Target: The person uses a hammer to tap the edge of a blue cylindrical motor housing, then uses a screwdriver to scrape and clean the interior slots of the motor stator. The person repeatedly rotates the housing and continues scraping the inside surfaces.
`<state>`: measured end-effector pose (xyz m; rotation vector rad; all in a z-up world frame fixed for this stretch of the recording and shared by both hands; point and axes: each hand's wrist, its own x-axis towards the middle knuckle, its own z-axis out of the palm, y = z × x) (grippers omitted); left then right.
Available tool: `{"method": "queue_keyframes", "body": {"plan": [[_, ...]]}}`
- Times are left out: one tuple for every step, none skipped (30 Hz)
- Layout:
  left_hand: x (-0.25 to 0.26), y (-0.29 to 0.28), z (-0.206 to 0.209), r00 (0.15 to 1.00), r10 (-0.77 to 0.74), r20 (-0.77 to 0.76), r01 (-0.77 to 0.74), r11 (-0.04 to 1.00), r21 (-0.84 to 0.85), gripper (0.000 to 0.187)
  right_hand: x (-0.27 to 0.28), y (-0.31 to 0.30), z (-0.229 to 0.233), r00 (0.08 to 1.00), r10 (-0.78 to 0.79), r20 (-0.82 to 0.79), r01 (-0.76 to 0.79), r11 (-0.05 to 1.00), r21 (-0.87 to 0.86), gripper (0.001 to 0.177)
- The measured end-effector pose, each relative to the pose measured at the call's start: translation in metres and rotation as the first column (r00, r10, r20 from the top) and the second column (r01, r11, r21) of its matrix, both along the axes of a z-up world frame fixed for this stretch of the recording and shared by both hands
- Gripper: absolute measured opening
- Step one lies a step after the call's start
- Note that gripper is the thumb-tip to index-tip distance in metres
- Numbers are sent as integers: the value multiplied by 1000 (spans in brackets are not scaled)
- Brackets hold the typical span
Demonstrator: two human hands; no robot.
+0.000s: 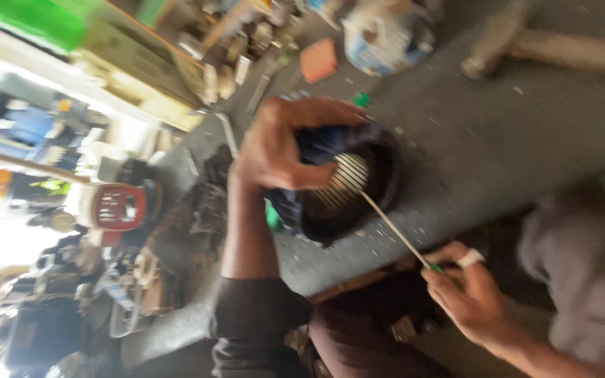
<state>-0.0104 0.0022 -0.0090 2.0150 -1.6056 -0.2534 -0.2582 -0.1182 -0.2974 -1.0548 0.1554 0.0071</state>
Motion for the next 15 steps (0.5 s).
{"method": "queue_keyframes", "body": {"plan": [[1,-5,-3,999,-14,32,14,1000,-7,56,1,-3,-7,945,-141,296,222,940,-261,18],[1,-9,-5,998,-27,63,28,999,-14,57,1,-7,-12,791,-170,587,479,769,-422,19],[3,-7,2,992,-26,121,28,999,-20,58,13,-9,-13,551,-75,831,726,533,-434,22],[6,-3,9,993,15,114,-14,1000,-9,59,23,-12,-12,557,-36,830,726,506,-465,23],[0,0,4,997,55,60,-55,998,8,60,10,-14,-11,601,-3,799,704,476,-527,25],[-6,4,-2,996,94,6,-94,995,27,61,-3,-19,-8,643,30,765,677,445,-586,26],[-3,2,-1,999,49,-4,-49,999,-10,60,-1,-28,-4,662,57,747,672,396,-626,27],[-1,0,-1,1000,3,-13,-4,999,-48,60,3,-37,2,681,82,728,665,346,-662,29],[-2,6,1,1000,-23,-17,22,996,-84,59,6,-43,9,696,118,708,652,307,-693,30],[-2,11,2,1000,-7,5,7,996,-87,60,10,-48,18,868,60,492,395,516,-760,23],[-2,15,-1,1000,7,12,-6,996,-85,62,9,-51,26,975,63,213,108,703,-703,17],[-3,18,-5,1000,21,20,-19,996,-83,63,7,-54,35,988,133,-78,-154,838,-523,15],[-2,21,-7,999,20,33,-17,996,-90,62,8,-57,45,976,137,-167,-196,885,-421,18],[-3,22,-9,999,19,46,-15,995,-96,61,7,-57,56,956,149,-254,-227,922,-313,22],[-1,23,-9,998,16,63,-10,995,-101,60,8,-57,68,928,167,-333,-242,950,-198,26]]}}
